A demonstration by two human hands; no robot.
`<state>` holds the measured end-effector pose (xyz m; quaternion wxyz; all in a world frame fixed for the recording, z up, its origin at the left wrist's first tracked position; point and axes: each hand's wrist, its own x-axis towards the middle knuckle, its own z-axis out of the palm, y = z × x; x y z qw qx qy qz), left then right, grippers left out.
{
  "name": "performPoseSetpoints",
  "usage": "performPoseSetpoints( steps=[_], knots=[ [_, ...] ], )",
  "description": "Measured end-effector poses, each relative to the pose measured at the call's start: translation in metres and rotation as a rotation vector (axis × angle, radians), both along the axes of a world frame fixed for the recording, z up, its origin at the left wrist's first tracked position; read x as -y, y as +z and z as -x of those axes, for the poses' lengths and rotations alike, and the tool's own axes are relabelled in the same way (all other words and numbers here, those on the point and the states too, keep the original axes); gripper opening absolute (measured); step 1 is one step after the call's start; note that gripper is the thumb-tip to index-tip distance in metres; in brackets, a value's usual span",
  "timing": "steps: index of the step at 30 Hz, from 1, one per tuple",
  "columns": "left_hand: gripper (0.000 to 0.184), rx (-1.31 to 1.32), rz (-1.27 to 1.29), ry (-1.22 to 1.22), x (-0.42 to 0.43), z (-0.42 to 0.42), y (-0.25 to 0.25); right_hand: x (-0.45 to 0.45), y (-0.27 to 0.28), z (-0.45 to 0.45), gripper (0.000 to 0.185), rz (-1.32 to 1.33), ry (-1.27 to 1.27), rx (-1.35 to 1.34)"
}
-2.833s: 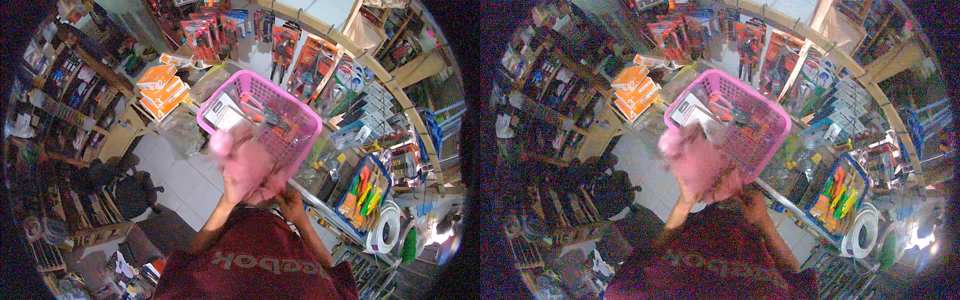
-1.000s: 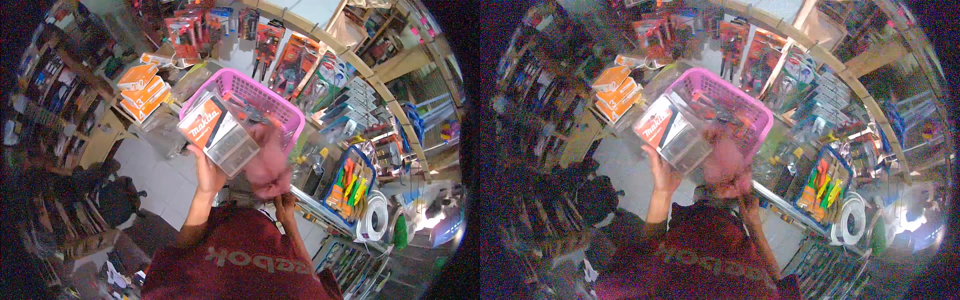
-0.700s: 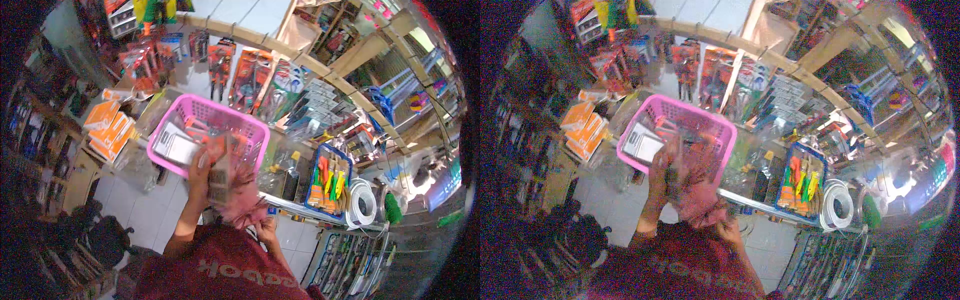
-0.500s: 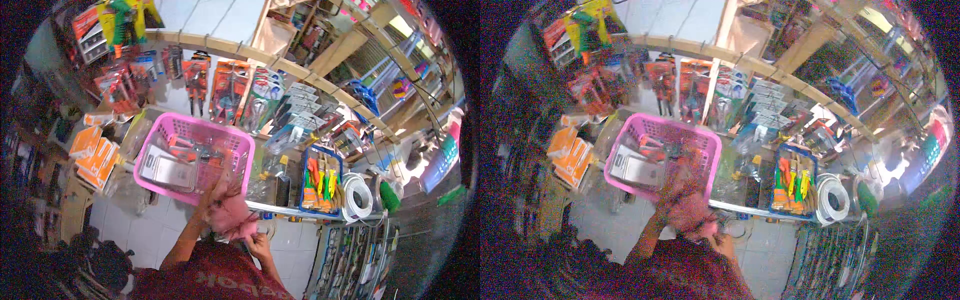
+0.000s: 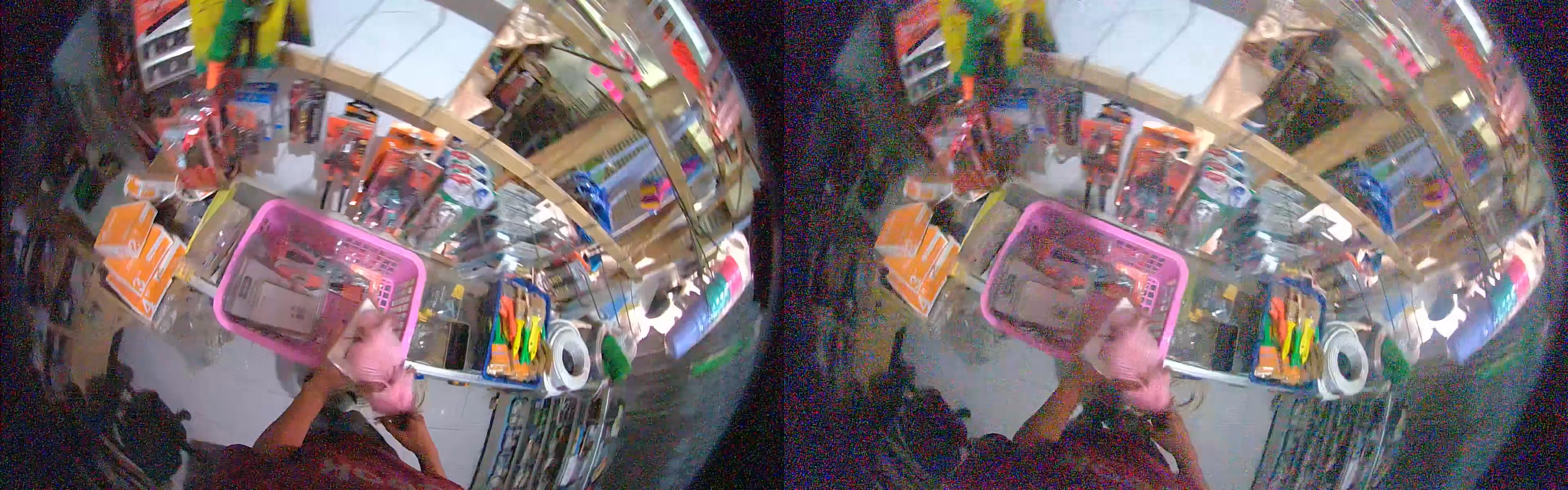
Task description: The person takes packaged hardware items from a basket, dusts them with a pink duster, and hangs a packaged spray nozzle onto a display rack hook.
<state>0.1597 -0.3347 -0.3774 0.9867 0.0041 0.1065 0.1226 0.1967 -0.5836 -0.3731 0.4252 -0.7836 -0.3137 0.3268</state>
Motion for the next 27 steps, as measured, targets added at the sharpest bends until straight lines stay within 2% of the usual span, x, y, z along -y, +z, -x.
performPoseSetpoints(
  steps=[1, 2, 4, 12, 14, 15, 17, 18, 20, 21, 24, 26, 27],
  knots=[
    [0.064, 0.009, 0.020, 0.014, 0.000, 0.002, -0.004, 0.001, -0.003, -0.004, 0.023, -0.025, 0.049, 0.073],
    [0.064, 0.016, 0.033, 0.026, 0.002, 0.004, -0.007, 0.009, -0.016, -0.008, 0.022, 0.162, 0.071, 0.129],
    [0.066, 0.040, 0.052, 0.056, 0.003, 0.003, -0.011, 0.001, -0.015, -0.020, 0.021, 0.199, 0.085, 0.091],
    [0.072, 0.065, 0.080, 0.099, 0.000, 0.003, -0.016, -0.036, 0.069, -0.026, 0.018, 0.253, -0.015, -0.609],
    [0.073, 0.065, 0.089, 0.097, 0.001, 0.003, -0.019, -0.031, 0.083, -0.032, 0.018, 0.301, -0.007, -0.647],
    [0.074, 0.071, 0.093, 0.093, 0.001, 0.002, -0.023, -0.016, 0.062, -0.033, 0.018, 0.306, 0.021, -0.421],
    [0.074, 0.124, 0.111, 0.075, 0.008, 0.000, -0.047, -0.011, 0.079, -0.043, 0.039, 0.227, 0.165, -0.501],
    [0.073, 0.092, 0.076, 0.098, 0.012, 0.000, -0.047, -0.008, 0.084, -0.050, 0.040, 0.240, 0.212, -0.547],
    [0.071, 0.038, -0.003, 0.147, 0.014, -0.001, -0.039, -0.007, 0.076, -0.067, 0.040, 0.286, 0.300, -0.647],
    [0.066, 0.014, 0.090, 0.125, 0.010, 0.006, -0.038, -0.008, 0.068, -0.074, 0.040, 0.304, 0.337, -0.693],
    [0.056, -0.072, 0.040, 0.220, 0.006, 0.016, 0.009, -0.014, 0.026, -0.085, 0.041, 0.264, 0.419, -0.849],
    [0.046, 0.185, 0.123, 0.345, 0.029, 0.018, -0.048, -0.002, 0.003, -0.090, 0.042, 0.232, 0.436, -0.943],
    [0.044, 0.059, 0.150, 0.292, 0.031, 0.024, -0.045, 0.001, -0.001, -0.089, 0.042, 0.231, 0.429, -0.941]
  ],
)
